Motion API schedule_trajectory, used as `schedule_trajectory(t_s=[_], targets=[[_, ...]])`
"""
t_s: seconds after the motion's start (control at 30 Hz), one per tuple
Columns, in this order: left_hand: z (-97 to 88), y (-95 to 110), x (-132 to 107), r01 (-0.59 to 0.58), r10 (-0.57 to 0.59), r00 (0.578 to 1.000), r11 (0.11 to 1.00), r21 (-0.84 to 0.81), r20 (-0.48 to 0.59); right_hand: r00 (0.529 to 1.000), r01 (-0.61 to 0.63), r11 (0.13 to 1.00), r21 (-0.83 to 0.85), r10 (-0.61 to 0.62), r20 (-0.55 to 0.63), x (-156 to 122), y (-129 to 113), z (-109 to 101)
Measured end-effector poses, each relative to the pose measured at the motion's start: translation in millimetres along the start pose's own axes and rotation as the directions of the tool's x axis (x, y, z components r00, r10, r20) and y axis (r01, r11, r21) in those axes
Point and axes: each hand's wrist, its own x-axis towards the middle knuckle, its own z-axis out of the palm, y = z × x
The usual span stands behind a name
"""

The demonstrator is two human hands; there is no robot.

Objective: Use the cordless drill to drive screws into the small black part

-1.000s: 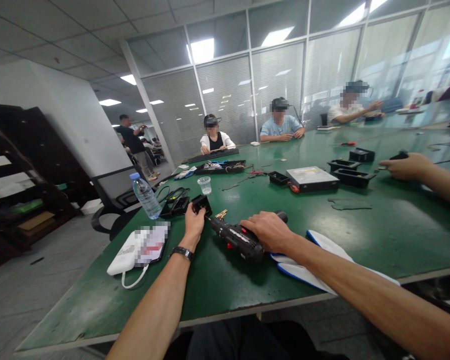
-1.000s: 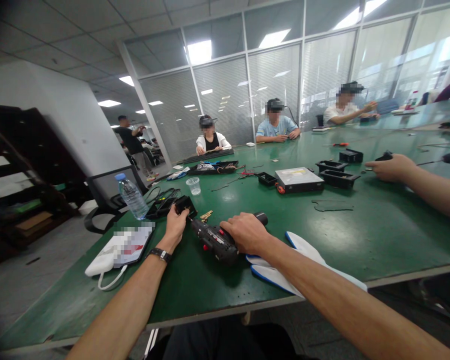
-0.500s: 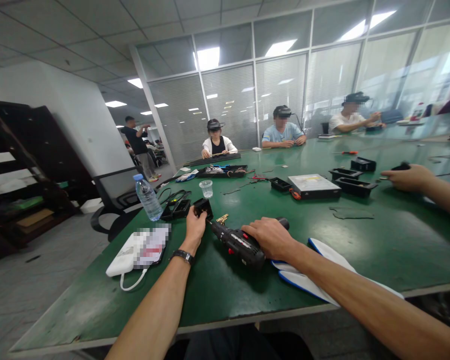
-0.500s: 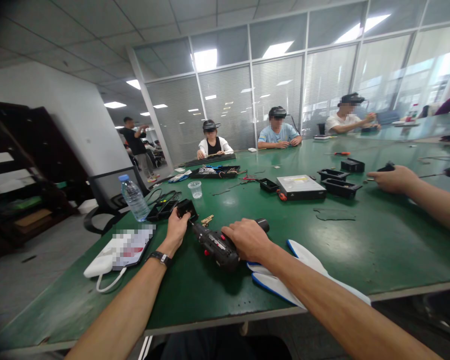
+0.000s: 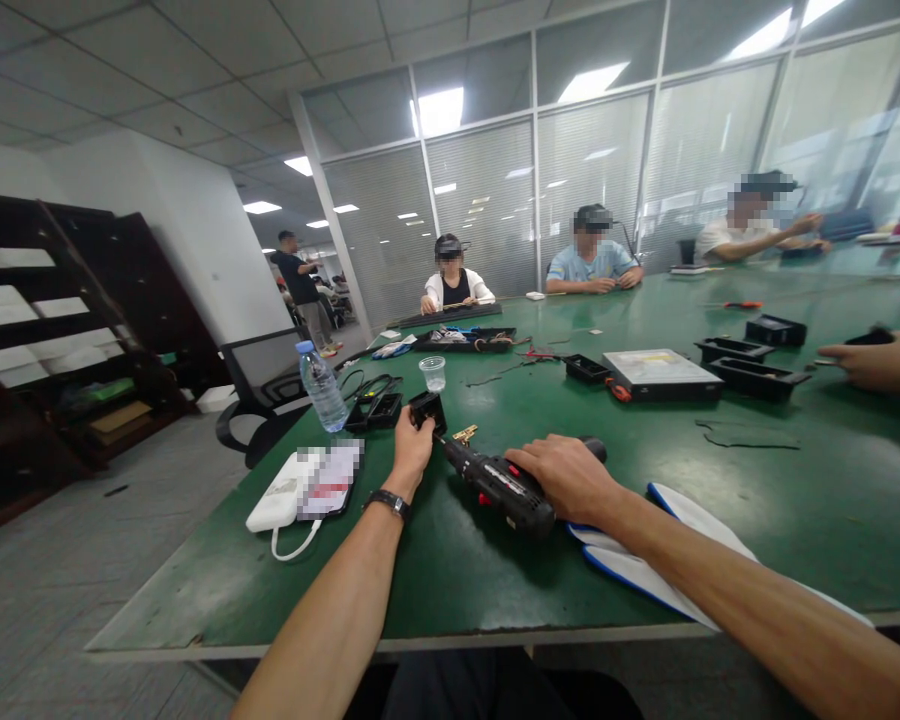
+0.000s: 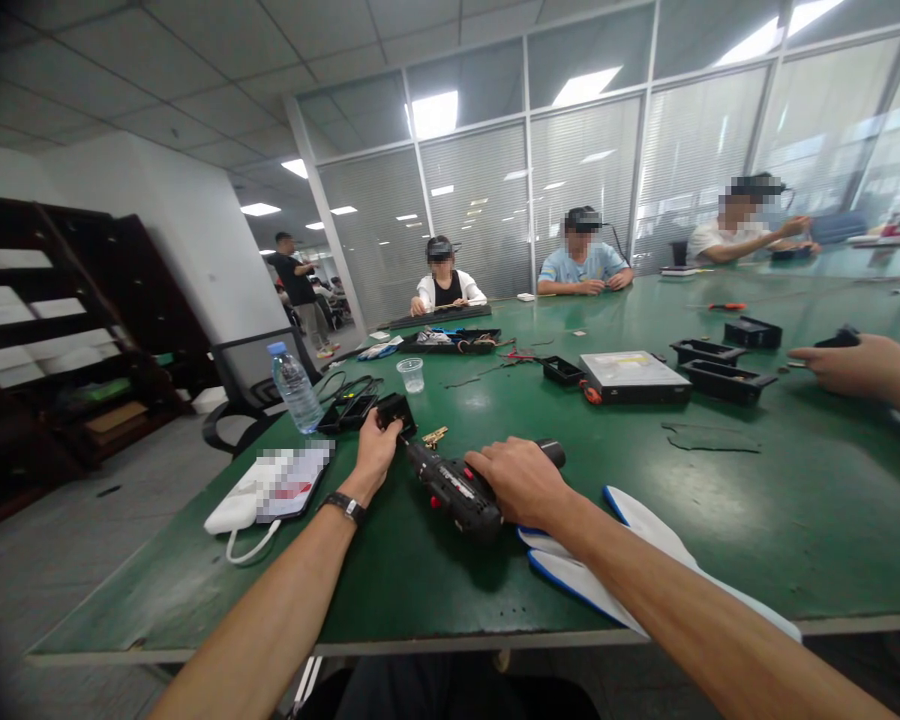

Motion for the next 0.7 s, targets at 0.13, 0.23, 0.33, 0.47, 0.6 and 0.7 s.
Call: schedule_trajectory(t_s=[0.13, 0.23, 0.33, 0.47, 0.6, 0.7], targets=[[0.2, 0.7, 0.0, 0.004, -0.004, 1.0, 1.0, -0.005, 0.001, 1.0, 0.01, 1.0, -0.001, -0.01, -0.009, -0.8, 0.5, 1.4], [0.5, 0.0, 0.1, 0.002, -0.002, 1.0, 1.0, -0.008, 0.003, 1.0, 0.009, 1.0, -0.003, -0.009, -0.019, -1.1, 1.4, 2.6], [0.7, -1.0, 0.2, -0.003, 0.003, 1.0, 1.0, -0.007, 0.007, 1.0, 0.009, 1.0, -0.002, -0.009, -0.015, -1.0, 2.1, 3.1], [0.7, 0.4, -0.4, -0.004, 0.004, 1.0, 1.0, 0.003, 0.0, 1.0, 0.001, 1.0, -0.002, -0.001, -0.011, -0.5, 1.9, 2.6], [0.4, 4.6, -2.0, 0.008, -0.008, 1.0, 1.0, -0.024, -0.002, 1.0, 0.006, 1.0, 0.001, -0.006, -0.013, -0.3, 0.9, 1.2], [-1.2, 5.1, -2.8, 0.018, -0.018, 1.0, 0.999, -0.039, 0.011, 1.0, 0.003, 1.0, 0.008, -0.003, -0.006, -0.3, 0.3, -0.3]])
